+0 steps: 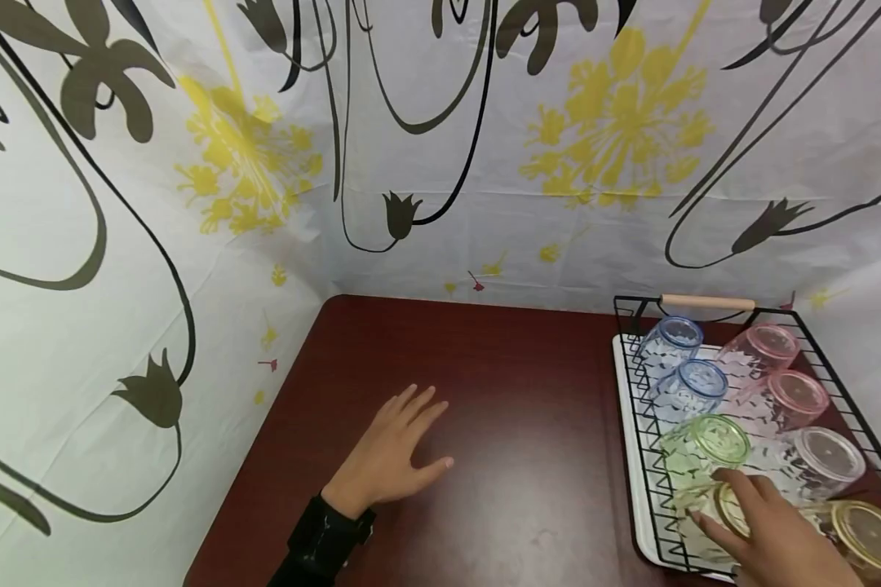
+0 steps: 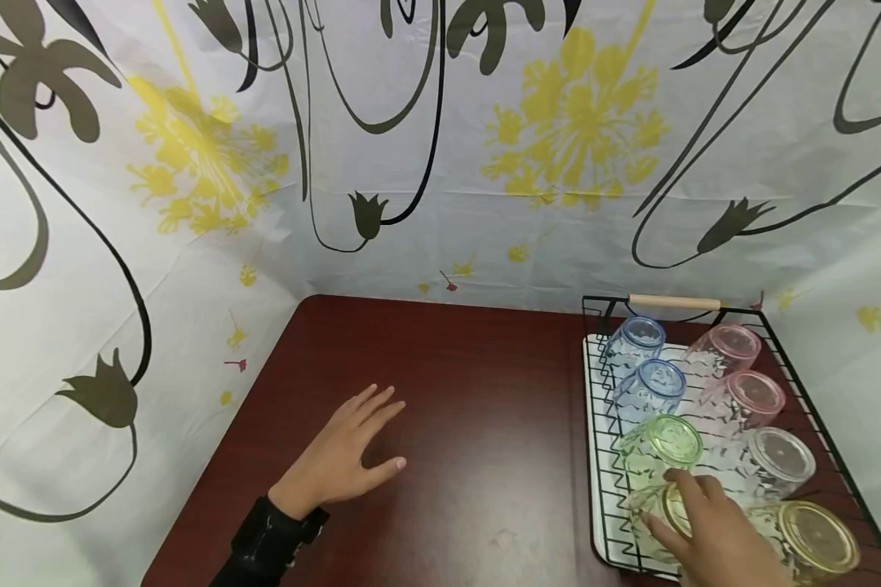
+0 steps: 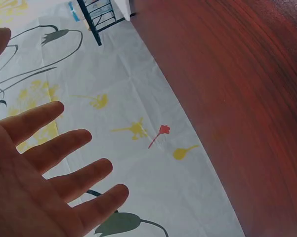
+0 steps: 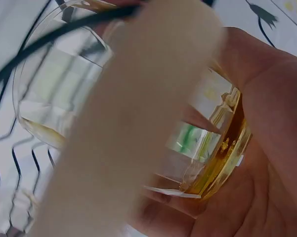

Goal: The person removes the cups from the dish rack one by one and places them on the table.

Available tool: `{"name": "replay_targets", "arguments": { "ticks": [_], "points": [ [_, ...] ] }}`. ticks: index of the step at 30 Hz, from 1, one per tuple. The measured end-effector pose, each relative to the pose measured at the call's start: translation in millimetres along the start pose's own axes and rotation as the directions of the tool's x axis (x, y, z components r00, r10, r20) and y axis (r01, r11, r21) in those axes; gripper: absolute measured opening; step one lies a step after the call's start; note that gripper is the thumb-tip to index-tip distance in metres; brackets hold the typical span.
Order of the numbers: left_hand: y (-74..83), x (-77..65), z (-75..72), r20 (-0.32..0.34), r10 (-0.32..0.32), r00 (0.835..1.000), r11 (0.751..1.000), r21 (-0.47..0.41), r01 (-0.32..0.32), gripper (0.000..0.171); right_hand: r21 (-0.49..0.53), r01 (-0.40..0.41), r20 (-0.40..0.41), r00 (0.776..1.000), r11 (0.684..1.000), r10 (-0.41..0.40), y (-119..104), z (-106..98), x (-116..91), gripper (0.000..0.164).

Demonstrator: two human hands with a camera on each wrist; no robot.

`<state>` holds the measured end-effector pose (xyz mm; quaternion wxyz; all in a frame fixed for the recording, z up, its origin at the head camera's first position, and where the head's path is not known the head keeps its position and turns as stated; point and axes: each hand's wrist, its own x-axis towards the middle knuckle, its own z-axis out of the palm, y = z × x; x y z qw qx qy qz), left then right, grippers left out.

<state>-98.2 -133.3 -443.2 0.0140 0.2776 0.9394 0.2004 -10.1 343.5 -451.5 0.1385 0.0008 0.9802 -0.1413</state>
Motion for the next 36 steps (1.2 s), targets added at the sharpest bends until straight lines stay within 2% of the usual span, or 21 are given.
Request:
{"name": "replay_targets", "arguments": {
  "ticks": [3,6,10,14,16,18,19,22,23,24,25,26,27,30,31,32,34,36],
  "points": [
    [-1.5,0.6,-1.0,-0.002,-0.004,1.0,0.999,-0.047,0.004,0.074,0.01,-0.047,-0.018,0.999,0.999,0.048,7,-9,-10,0.076],
    [-4.2,0.2,-1.7,0.012,-0.022,1.0,0.994,-0.107,0.024,0.075,0.026,-0.066,-0.156,0.985,0.997,0.07,14,-15,-18,0.077],
    [-6.6,-1.7,-1.5,0.027,-0.05,0.998,0.978,-0.203,0.054,0.077,0.067,-0.084,-0.245,0.964,0.994,0.098,21,-25,-22,0.079],
    [-7.3,-3.2,0.4,0.036,-0.061,0.997,0.947,-0.315,0.07,0.077,0.191,-0.14,-0.276,0.942,0.972,0.19,18,-22,-25,0.077],
    [-6.9,-2.9,1.0,0.032,-0.058,0.998,0.926,-0.372,0.066,0.077,0.283,-0.15,-0.332,0.911,0.947,0.244,10,-16,-27,0.071],
    [-6.4,-2.0,1.5,0.018,-0.048,0.999,0.906,-0.421,0.051,0.076,0.385,-0.127,-0.39,0.875,0.914,0.286,1,-10,-27,0.058],
    [-6.1,-1.3,1.8,0.01,-0.041,0.999,0.895,-0.444,0.041,0.075,0.436,-0.092,-0.411,0.865,0.895,0.289,-3,-8,-27,0.053],
    [-4.0,0.7,2.3,-0.019,-0.006,1.0,0.859,-0.512,-0.005,0.074,0.552,0.065,-0.475,0.844,0.832,0.249,-20,-4,-25,0.052],
    [-3.0,1.8,2.5,-0.028,0.01,1.0,0.846,-0.533,-0.024,0.073,0.577,0.131,-0.491,0.845,0.806,0.214,-25,-3,-23,0.055],
    [-1.7,3.1,2.6,-0.036,0.027,0.999,0.83,-0.556,-0.043,0.073,0.613,0.218,-0.504,0.848,0.76,0.163,-31,-1,-21,0.058],
    [-0.2,4.2,3.1,-0.043,0.045,0.998,0.812,-0.58,-0.062,0.073,0.623,0.279,-0.518,0.847,0.731,0.118,-37,-1,-18,0.058],
    [1.7,5.8,3.8,-0.053,0.065,0.996,0.794,-0.602,-0.084,0.073,0.644,0.328,-0.517,0.852,0.691,0.078,-43,0,-16,0.058],
    [3.7,7.5,4.5,-0.062,0.085,0.994,0.776,-0.622,-0.105,0.072,0.669,0.38,-0.522,0.852,0.639,0.039,-50,1,-13,0.058],
    [10.7,13.2,7.6,-0.081,0.141,0.987,0.712,-0.684,-0.158,0.072,0.7,0.46,-0.525,0.85,0.547,-0.043,-72,3,-5,0.056],
    [13.6,15.3,8.7,-0.085,0.158,0.984,0.689,-0.704,-0.172,0.071,0.701,0.47,-0.523,0.85,0.536,-0.061,-81,3,-3,0.055],
    [16.7,17.3,9.9,-0.091,0.177,0.98,0.667,-0.721,-0.187,0.072,0.716,0.486,-0.52,0.85,0.502,-0.081,-90,3,-1,0.055],
    [23.9,21.1,11.9,-0.096,0.21,0.973,0.625,-0.752,-0.21,0.072,0.709,0.505,-0.526,0.844,0.493,-0.108,-108,3,2,0.054],
    [31.9,24.8,13.6,-0.102,0.247,0.964,0.581,-0.78,-0.231,0.073,0.723,0.537,-0.535,0.834,0.435,-0.14,-123,4,5,0.052]
  ]
}}
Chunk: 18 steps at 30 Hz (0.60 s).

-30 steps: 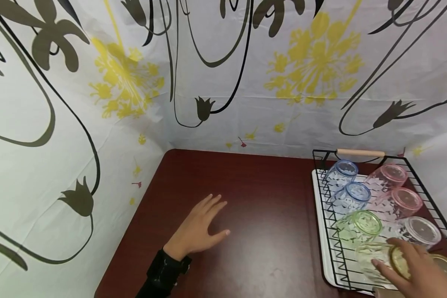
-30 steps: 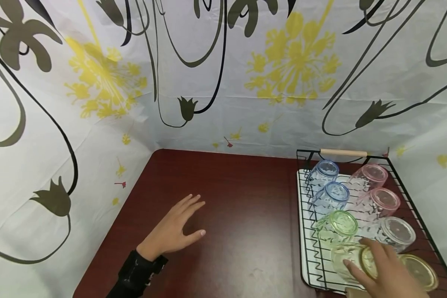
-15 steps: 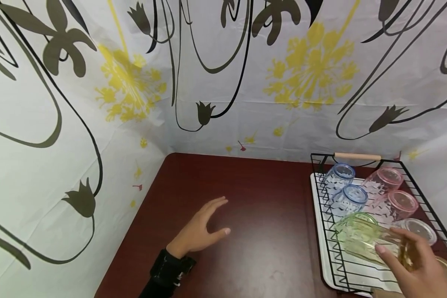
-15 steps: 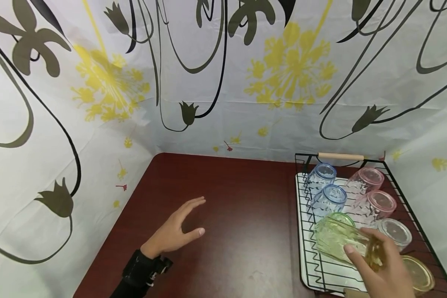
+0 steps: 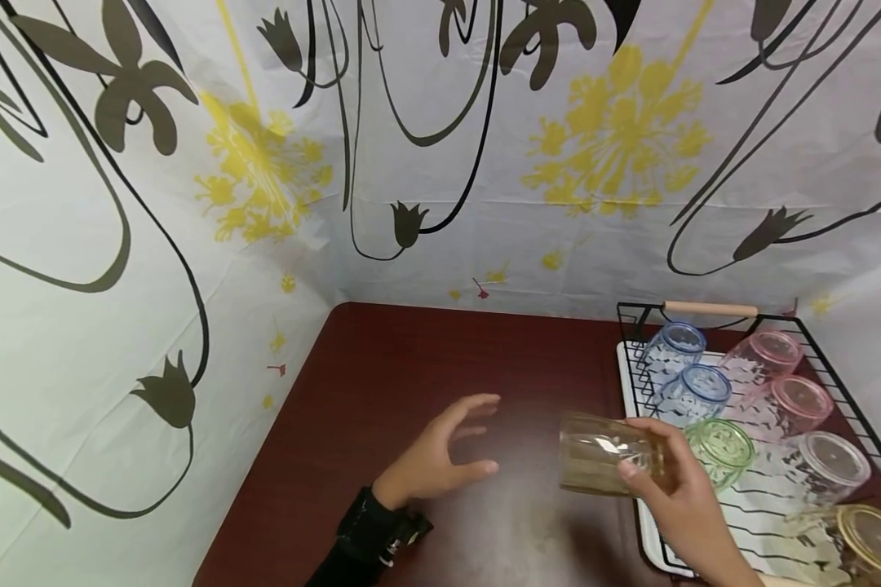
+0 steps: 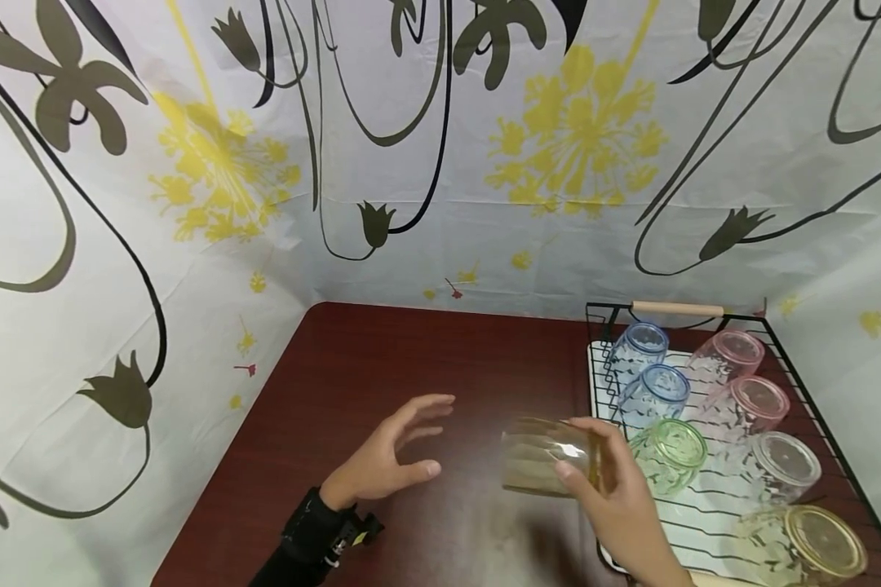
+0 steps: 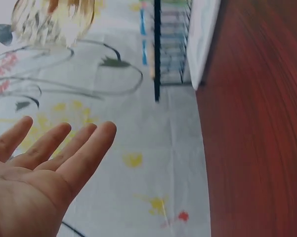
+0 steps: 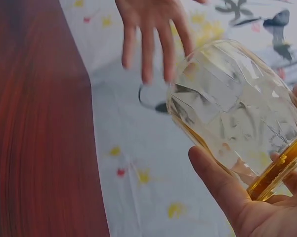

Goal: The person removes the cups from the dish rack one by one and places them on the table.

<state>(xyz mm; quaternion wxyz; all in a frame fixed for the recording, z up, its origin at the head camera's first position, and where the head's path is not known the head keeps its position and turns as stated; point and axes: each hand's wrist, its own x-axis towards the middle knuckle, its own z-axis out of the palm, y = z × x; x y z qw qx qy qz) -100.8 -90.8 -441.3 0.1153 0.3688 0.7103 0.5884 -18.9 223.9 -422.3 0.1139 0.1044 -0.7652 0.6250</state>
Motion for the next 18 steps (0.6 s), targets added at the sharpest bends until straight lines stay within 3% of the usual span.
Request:
{"name": "replay_targets", "arguments": {
  "ticks": [7,12,18],
  "points": [
    [10.8,15.4,19.6,0.069,0.046,0.997,0.991,-0.129,-0.037,0.082,0.215,0.081,0.083,0.991,0.973,-0.101,-6,29,9,0.052],
    [19.3,21.9,27.3,0.086,0.013,0.996,0.993,-0.121,-0.003,0.088,0.222,0.067,0.138,0.985,0.973,-0.1,-8,39,10,0.051],
    [23.8,22.3,30.6,0.071,-0.017,0.997,0.998,-0.064,0.021,0.08,0.185,0.073,0.162,0.981,0.98,-0.104,-9,44,11,0.049]
  ]
}}
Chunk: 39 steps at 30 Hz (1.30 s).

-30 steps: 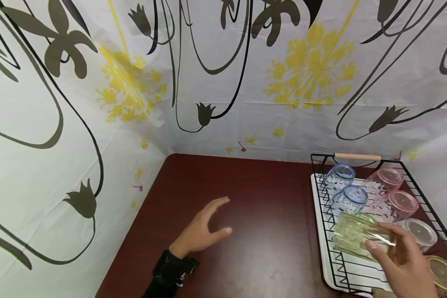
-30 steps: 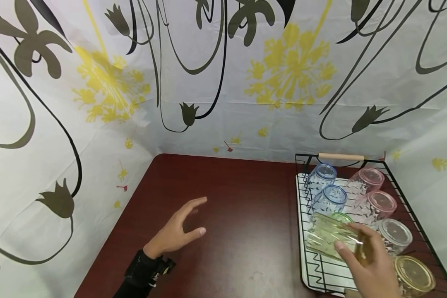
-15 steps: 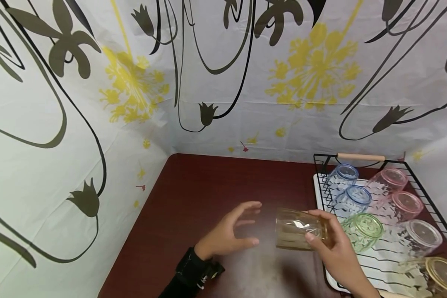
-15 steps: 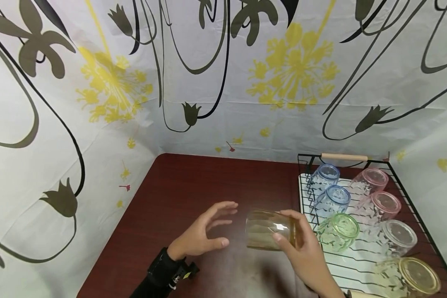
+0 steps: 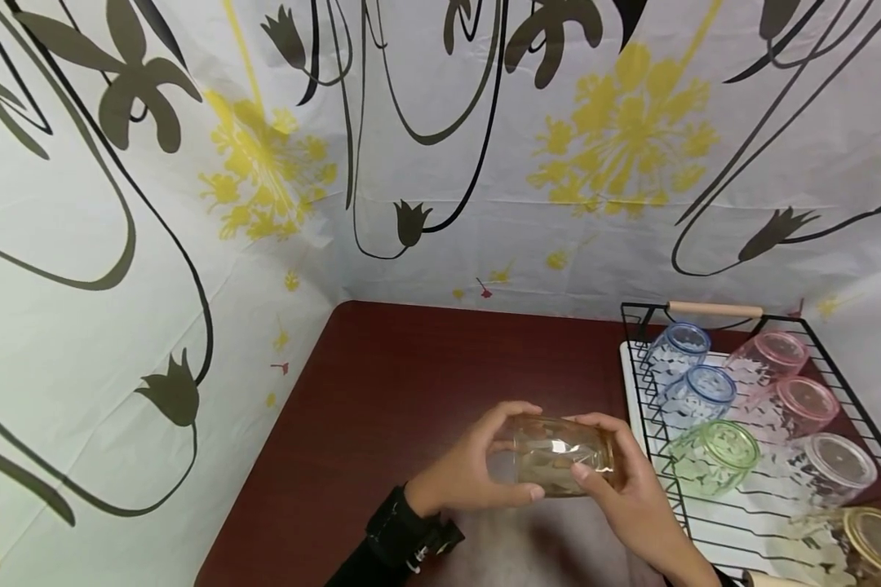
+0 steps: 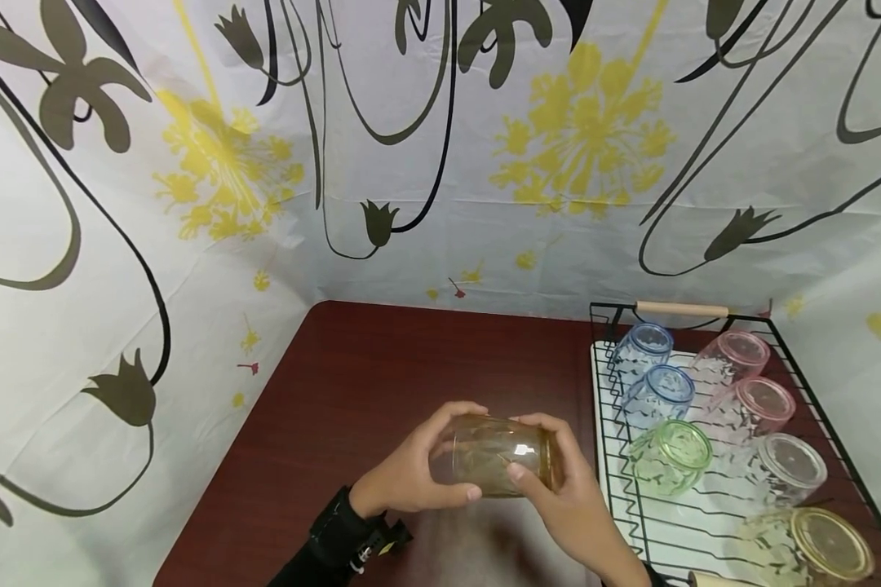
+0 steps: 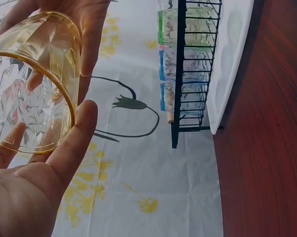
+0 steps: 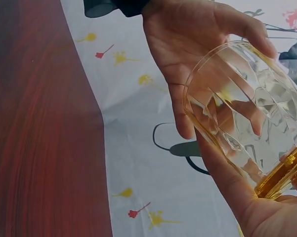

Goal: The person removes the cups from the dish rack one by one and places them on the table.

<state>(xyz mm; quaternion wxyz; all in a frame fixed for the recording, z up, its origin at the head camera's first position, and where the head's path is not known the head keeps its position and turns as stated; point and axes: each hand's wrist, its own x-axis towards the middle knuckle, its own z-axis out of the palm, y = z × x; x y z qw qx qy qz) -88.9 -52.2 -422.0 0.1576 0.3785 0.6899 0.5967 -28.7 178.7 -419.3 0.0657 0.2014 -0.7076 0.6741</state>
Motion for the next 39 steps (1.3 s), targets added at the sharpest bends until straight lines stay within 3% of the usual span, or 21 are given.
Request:
{"name": "replay_targets", "arguments": {
  "ticks": [7,14,21,26,30,32,34,37,39],
  "points": [
    [2.3,0.6,-0.6,-0.017,0.033,0.999,0.999,0.036,-0.033,0.077,-0.013,0.011,0.01,1.0,1.0,-0.011,0,0,-2,0.049],
    [5.2,0.3,-6.4,-0.024,-0.017,1.0,0.997,0.069,0.019,0.075,-0.051,-0.015,0.014,1.0,0.999,0.016,0,-1,-2,0.051],
    [5.4,1.3,-11.3,-0.025,0.027,0.999,0.994,0.107,-0.024,0.075,-0.205,-0.006,-0.024,1.0,0.979,0.001,-2,0,-2,0.051],
    [6.6,0.7,-18.3,-0.033,0.041,0.999,0.984,0.175,-0.034,0.076,-0.291,-0.002,-0.028,1.0,0.957,-0.006,-3,-3,-2,0.052],
    [10.0,0.4,-27.3,-0.044,0.005,0.999,0.958,0.287,0.008,0.076,-0.332,0.008,0.008,1.0,0.943,-0.006,-2,-7,-3,0.055],
    [11.5,1.3,-33.0,-0.055,-0.016,0.998,0.935,0.352,0.034,0.076,-0.424,0.024,0.01,1.0,0.905,-0.021,-2,-10,-3,0.056],
    [11.9,3.2,-39.6,-0.07,-0.036,0.997,0.909,0.412,0.062,0.076,-0.543,0.053,0.014,0.998,0.838,-0.054,-2,-14,-3,0.059],
    [10.7,7.5,-50.2,-0.086,-0.071,0.994,0.878,0.467,0.103,0.077,-0.729,0.09,0.026,0.994,0.678,-0.104,-2,-21,-3,0.063],
    [9.1,10.8,-58.0,-0.092,-0.105,0.99,0.856,0.499,0.137,0.077,-0.799,0.123,0.056,0.99,0.588,-0.131,-2,-26,-3,0.064]
  ]
}}
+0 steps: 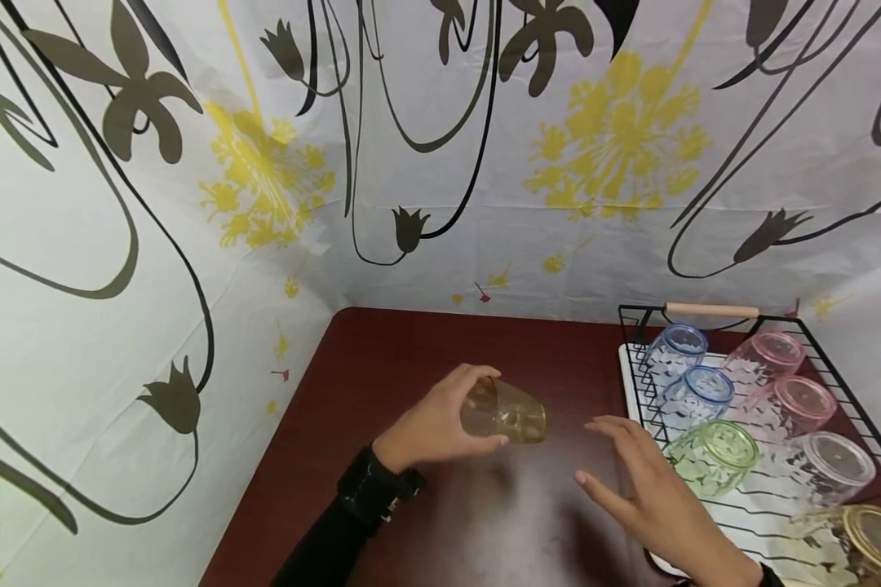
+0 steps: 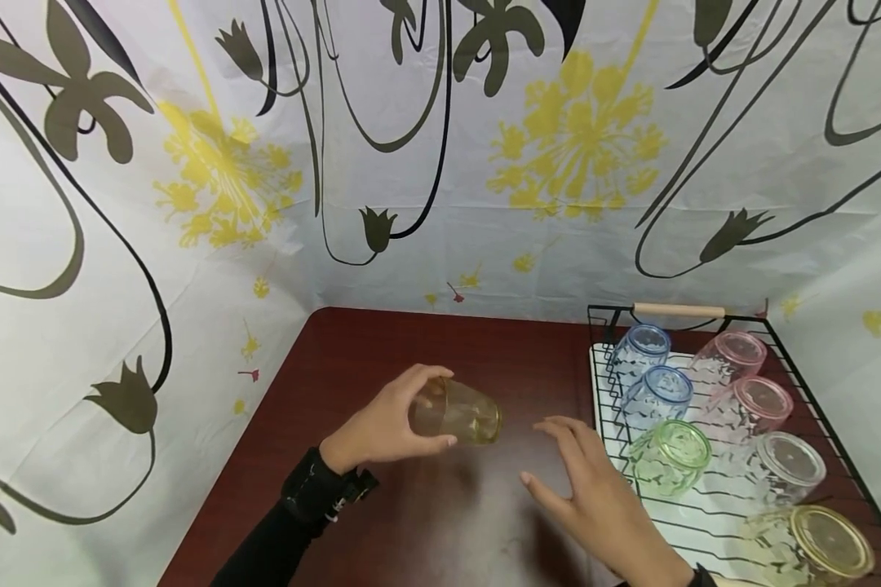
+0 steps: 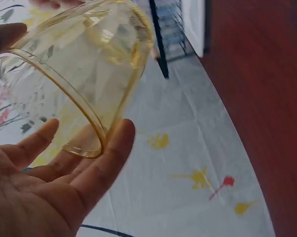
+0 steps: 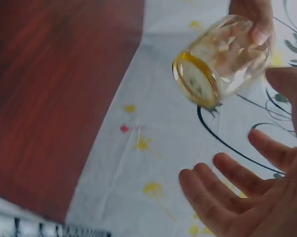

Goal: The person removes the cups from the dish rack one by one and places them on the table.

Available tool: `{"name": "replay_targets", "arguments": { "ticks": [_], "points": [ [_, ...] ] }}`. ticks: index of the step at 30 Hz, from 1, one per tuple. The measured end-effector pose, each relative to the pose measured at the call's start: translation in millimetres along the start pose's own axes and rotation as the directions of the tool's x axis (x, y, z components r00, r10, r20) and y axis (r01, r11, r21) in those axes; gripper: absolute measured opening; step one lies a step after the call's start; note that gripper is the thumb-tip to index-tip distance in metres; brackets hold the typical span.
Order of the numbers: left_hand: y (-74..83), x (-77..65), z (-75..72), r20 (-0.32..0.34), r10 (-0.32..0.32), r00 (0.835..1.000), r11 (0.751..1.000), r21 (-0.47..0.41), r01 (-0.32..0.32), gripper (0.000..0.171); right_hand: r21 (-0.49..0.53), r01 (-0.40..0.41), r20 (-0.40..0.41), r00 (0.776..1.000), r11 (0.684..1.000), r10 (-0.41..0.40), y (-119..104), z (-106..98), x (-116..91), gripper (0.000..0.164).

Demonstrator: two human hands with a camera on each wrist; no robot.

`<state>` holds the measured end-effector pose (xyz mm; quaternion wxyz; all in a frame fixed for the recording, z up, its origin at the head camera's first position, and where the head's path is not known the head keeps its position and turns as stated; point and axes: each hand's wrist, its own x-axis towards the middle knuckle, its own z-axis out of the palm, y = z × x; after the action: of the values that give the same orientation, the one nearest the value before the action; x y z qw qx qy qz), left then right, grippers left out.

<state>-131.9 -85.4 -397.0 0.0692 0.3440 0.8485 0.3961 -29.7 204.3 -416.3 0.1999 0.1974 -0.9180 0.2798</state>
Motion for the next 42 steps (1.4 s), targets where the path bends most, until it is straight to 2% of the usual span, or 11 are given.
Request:
{"name": "replay_targets", "arguments": {
  "ticks": [4,10,14,17,21,25,32,37,42],
  "points": [
    [-10.1,12.2,-14.7,0.012,-0.06,0.998,0.996,0.065,0.059,0.077,-0.15,0.044,0.02,0.999,0.988,-0.041,11,-5,1,0.063],
    [-24.8,36.4,-38.2,-0.007,-0.137,0.99,0.975,0.176,0.137,0.079,-0.235,0.035,0.049,0.999,0.971,-0.025,29,-17,3,0.059],
    [-40.8,51.3,-47.3,0.005,-0.211,0.978,0.953,0.224,0.204,0.081,-0.283,0.01,0.086,0.996,0.959,0.015,37,-22,1,0.059],
    [-56.4,61.3,-50.8,0.005,-0.275,0.961,0.931,0.252,0.265,0.081,-0.303,0.004,0.114,0.993,0.953,0.032,40,-22,-1,0.058],
    [-78.1,73.7,-51.3,-0.001,-0.335,0.942,0.904,0.281,0.322,0.081,-0.318,0.003,0.135,0.99,0.948,0.042,43,-21,-3,0.057],
    [-96.1,84.8,-48.0,-0.016,-0.352,0.936,0.892,0.297,0.341,0.087,-0.339,-0.018,0.163,0.983,0.94,0.078,49,-24,-7,0.056],
    [-117.7,103.1,-43.1,-0.061,-0.395,0.917,0.866,0.308,0.394,0.088,-0.366,-0.006,0.153,0.986,0.931,0.067,62,-28,-15,0.06],
    [-132.4,113.6,-38.2,-0.065,-0.413,0.908,0.849,0.335,0.41,0.087,-0.378,-0.009,0.148,0.986,0.926,0.07,71,-30,-20,0.06],
    [-144.2,115.3,-32.1,-0.094,-0.436,0.895,0.83,0.343,0.44,0.087,-0.394,-0.086,0.212,0.96,0.915,0.182,74,-32,-23,0.058]
  ]
}}
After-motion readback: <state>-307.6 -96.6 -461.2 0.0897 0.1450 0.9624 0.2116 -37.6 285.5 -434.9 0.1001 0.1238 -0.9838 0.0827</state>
